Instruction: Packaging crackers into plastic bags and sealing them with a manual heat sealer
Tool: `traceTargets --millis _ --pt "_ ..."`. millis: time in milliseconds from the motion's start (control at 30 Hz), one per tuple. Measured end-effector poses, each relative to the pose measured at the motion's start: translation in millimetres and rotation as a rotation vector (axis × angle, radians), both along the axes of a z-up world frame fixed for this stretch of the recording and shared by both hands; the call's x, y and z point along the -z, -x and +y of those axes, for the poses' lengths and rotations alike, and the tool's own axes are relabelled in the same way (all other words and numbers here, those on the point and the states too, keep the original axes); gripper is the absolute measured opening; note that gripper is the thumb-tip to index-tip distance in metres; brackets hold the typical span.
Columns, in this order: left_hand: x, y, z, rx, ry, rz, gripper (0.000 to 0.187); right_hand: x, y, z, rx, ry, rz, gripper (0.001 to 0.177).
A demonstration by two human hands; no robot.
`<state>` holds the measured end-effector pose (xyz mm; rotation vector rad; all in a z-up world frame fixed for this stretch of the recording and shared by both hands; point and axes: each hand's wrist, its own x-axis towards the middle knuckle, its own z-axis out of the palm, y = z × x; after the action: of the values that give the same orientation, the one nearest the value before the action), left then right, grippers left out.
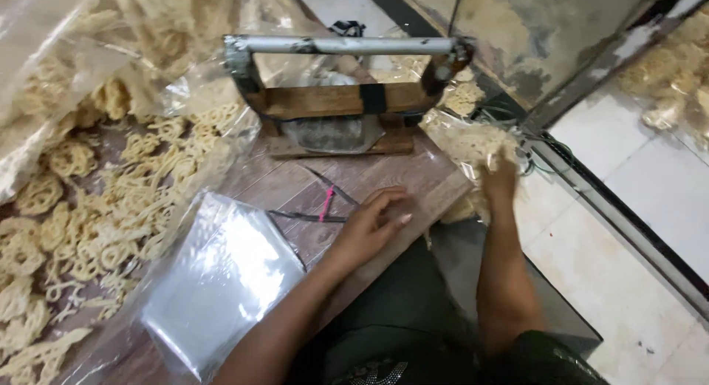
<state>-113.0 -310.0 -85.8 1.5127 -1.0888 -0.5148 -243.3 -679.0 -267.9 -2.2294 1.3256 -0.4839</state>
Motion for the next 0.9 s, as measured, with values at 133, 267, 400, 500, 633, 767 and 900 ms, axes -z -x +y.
traceTargets --millis 133,267,400,500,633,767,900 --pt "-31 -35 66 -0.098 0.007 -0.069 0.036 -19 -4 1 0.166 0.171 -0.505 0.024" --pt "-41 -74 144 -0.333 -0.187 -0.147 0.039 -113 -65 135 0.023 -0.075 -1.082 0.002" --pt "-41 -85 206 -0.617 -0.477 -0.429 0.033 -112 -126 267 -0.584 0.254 -0.467 0.031" --pt "34 -117 239 -0.648 -0.468 -0.777 0.038 -199 -160 343 -1.134 0.165 -0.277 0.052" --pt "23 -109 241 -0.692 -0.361 -0.837 0.043 -185 -225 389 -1.124 0.321 -0.015 0.055" --pt "15 -111 249 -0.71 -0.25 -0.733 0.049 -130 -266 400 -1.13 0.291 0.039 0.027" --pt "23 -113 254 -0.738 -0.196 -0.708 0.069 -134 -257 393 -1.228 0.366 -0.181 0.015"
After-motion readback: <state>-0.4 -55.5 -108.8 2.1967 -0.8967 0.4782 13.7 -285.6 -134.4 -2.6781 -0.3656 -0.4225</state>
